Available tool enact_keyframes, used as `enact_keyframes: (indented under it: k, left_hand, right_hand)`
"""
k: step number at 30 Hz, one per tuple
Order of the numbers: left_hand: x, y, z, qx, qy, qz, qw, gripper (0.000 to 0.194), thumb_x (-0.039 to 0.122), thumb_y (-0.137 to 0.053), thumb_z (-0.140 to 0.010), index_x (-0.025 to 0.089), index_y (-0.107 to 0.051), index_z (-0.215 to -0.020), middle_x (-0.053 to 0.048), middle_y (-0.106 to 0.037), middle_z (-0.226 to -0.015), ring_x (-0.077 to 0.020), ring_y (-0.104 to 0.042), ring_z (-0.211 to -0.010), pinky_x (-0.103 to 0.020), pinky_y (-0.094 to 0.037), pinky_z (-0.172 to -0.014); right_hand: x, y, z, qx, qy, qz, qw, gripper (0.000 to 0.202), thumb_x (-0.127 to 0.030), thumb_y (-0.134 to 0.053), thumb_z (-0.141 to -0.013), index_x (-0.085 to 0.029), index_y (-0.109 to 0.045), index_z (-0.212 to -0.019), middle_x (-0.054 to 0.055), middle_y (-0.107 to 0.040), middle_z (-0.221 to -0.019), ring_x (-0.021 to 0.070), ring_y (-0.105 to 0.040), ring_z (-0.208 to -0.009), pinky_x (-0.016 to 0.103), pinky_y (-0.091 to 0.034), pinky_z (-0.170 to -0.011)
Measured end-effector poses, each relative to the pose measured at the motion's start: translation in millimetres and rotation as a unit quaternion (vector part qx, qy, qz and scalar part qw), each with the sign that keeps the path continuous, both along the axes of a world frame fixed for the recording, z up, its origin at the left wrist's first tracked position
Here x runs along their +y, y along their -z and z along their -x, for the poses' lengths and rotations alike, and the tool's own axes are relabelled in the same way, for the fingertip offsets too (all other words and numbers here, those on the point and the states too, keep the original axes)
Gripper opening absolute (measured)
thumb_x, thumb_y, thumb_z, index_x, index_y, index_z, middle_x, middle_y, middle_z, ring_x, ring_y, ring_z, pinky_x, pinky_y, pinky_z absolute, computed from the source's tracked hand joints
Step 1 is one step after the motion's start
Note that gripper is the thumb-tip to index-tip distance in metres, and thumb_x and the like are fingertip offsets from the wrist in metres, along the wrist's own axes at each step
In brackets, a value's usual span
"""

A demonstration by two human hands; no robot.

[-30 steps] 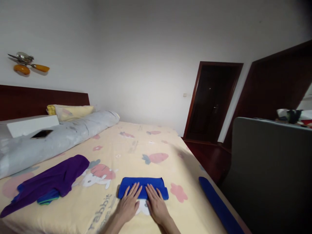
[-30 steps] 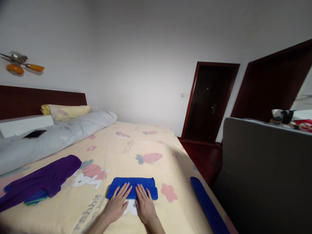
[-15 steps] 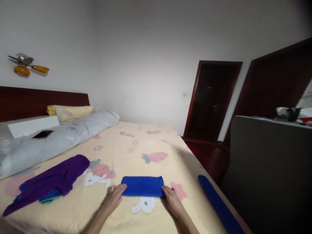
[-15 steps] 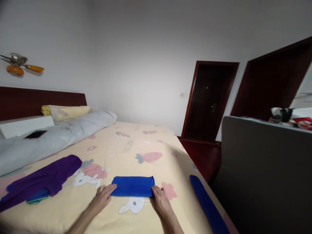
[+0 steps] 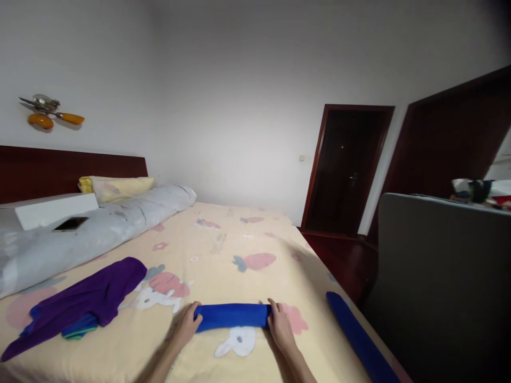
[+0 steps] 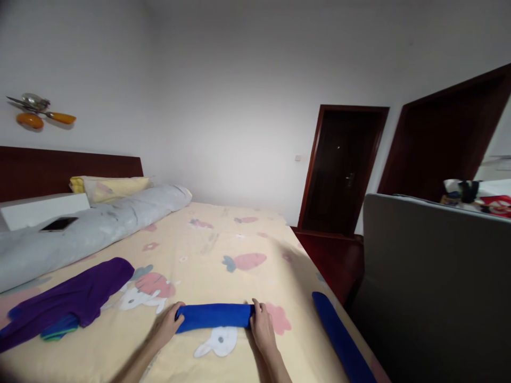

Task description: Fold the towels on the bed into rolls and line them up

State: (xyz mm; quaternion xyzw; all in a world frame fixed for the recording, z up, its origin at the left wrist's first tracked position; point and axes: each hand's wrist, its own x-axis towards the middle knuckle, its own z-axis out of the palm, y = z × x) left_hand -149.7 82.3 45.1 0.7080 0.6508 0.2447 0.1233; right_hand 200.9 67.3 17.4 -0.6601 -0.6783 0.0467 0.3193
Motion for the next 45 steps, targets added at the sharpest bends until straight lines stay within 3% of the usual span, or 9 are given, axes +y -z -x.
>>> enact_keyframes:
  k: [6,11,15,25,34,37,40,42,45]
  left_hand:
    - [5,5.0,-15,0.131,0.008,-0.033,0.991,0.06,0.0,-0.036,-0.079,0.018,-0.054,-0.133,-0.009,-0.05,-0.144,-0.0208,-0.041,-0.136,-0.041,-0.031,-0.112]
    - [-5,8.3,-70,0.17,0.169,-0.057,0.969,0.08,-0.004,-0.029,-0.073,0.017,-0.029,-0.15,-0.003,-0.026,-0.158,-0.0133,-0.021,-0.145,-0.036,-0.019,-0.12]
    - [-17,5.1,-101,0.198,0.189,-0.042,0.961,0.082,0.008,-0.039,-0.073,0.014,-0.021,-0.152,-0.005,-0.017,-0.159,-0.0188,-0.016,-0.147,-0.042,-0.017,-0.12]
    - [-13,9.9,-33,0.204,0.172,-0.085,0.96,0.061,0.029,-0.04,-0.093,0.03,-0.023,-0.152,-0.003,-0.026,-0.157,-0.0254,-0.027,-0.144,-0.051,-0.023,-0.115]
    - [-7,3.8,3,0.202,0.146,-0.05,0.967,0.066,0.012,-0.046,-0.085,0.032,-0.036,-0.147,-0.002,-0.038,-0.152,-0.0201,-0.033,-0.141,-0.046,-0.024,-0.115]
    - [-8,1.6,8,0.203,0.146,-0.045,0.967,0.068,0.007,-0.044,-0.081,0.029,-0.039,-0.145,-0.004,-0.038,-0.151,-0.0193,-0.035,-0.14,-0.046,-0.024,-0.115]
    - [-9,-2.0,9,0.191,0.142,-0.029,0.971,0.068,0.005,-0.044,-0.08,0.027,-0.042,-0.144,-0.005,-0.041,-0.15,-0.0191,-0.036,-0.139,-0.048,-0.024,-0.114]
    - [-9,-7.4,7,0.17,0.13,-0.021,0.977,0.065,0.004,-0.045,-0.079,0.027,-0.046,-0.14,-0.005,-0.045,-0.148,-0.019,-0.04,-0.137,-0.046,-0.027,-0.113]
    - [-9,-19.9,-11,0.103,0.092,-0.014,0.99,0.052,0.006,-0.051,-0.077,0.024,-0.06,-0.125,-0.006,-0.062,-0.131,-0.0205,-0.055,-0.123,-0.039,-0.034,-0.106]
  right_hand:
    - [-3,-11.7,19,-0.102,0.039,-0.032,0.994,0.05,-0.007,-0.032,-0.084,-0.015,-0.06,-0.124,0.016,-0.06,-0.128,0.0298,-0.054,-0.119,0.049,-0.036,-0.103]
    - [-13,-16.2,70,-0.129,-0.152,-0.046,0.979,0.054,-0.017,-0.032,-0.091,-0.02,-0.039,-0.145,0.009,-0.041,-0.15,0.0248,-0.037,-0.139,0.047,-0.03,-0.112]
    - [-16,-15.8,96,-0.14,-0.23,-0.012,0.963,0.061,-0.029,-0.037,-0.093,-0.021,-0.021,-0.152,0.007,-0.026,-0.156,0.0245,-0.026,-0.144,0.048,-0.026,-0.116]
    - [-13,-11.8,24,-0.14,-0.154,0.035,0.977,0.056,-0.038,-0.032,-0.096,-0.024,-0.027,-0.15,0.006,-0.031,-0.154,0.0247,-0.028,-0.143,0.051,-0.023,-0.116]
    - [-8,-22.8,-3,-0.129,-0.134,0.081,0.979,0.058,-0.024,-0.037,-0.087,-0.021,-0.04,-0.144,0.012,-0.041,-0.148,0.0279,-0.034,-0.14,0.058,-0.024,-0.111]
    - [-7,-37.8,0,-0.096,-0.143,0.069,0.983,0.057,-0.018,-0.045,-0.077,-0.017,-0.053,-0.133,0.016,-0.052,-0.14,0.0311,-0.044,-0.133,0.057,-0.027,-0.108]
    - [-4,-65.3,-1,-0.063,-0.15,0.047,0.986,0.043,-0.013,-0.044,-0.07,-0.014,-0.067,-0.106,0.015,-0.07,-0.109,0.0273,-0.063,-0.105,0.047,-0.039,-0.098]
    - [2,-94.2,-2,-0.043,-0.155,0.023,0.987,0.032,-0.014,-0.044,-0.07,-0.014,-0.067,-0.092,0.01,-0.072,-0.09,0.0227,-0.065,-0.086,0.038,-0.045,-0.087]
    - [9,-155.8,0,-0.007,-0.176,-0.03,0.984,0.025,-0.016,-0.047,-0.072,-0.015,-0.063,-0.092,0.006,-0.068,-0.087,0.0178,-0.062,-0.081,0.029,-0.047,-0.078]
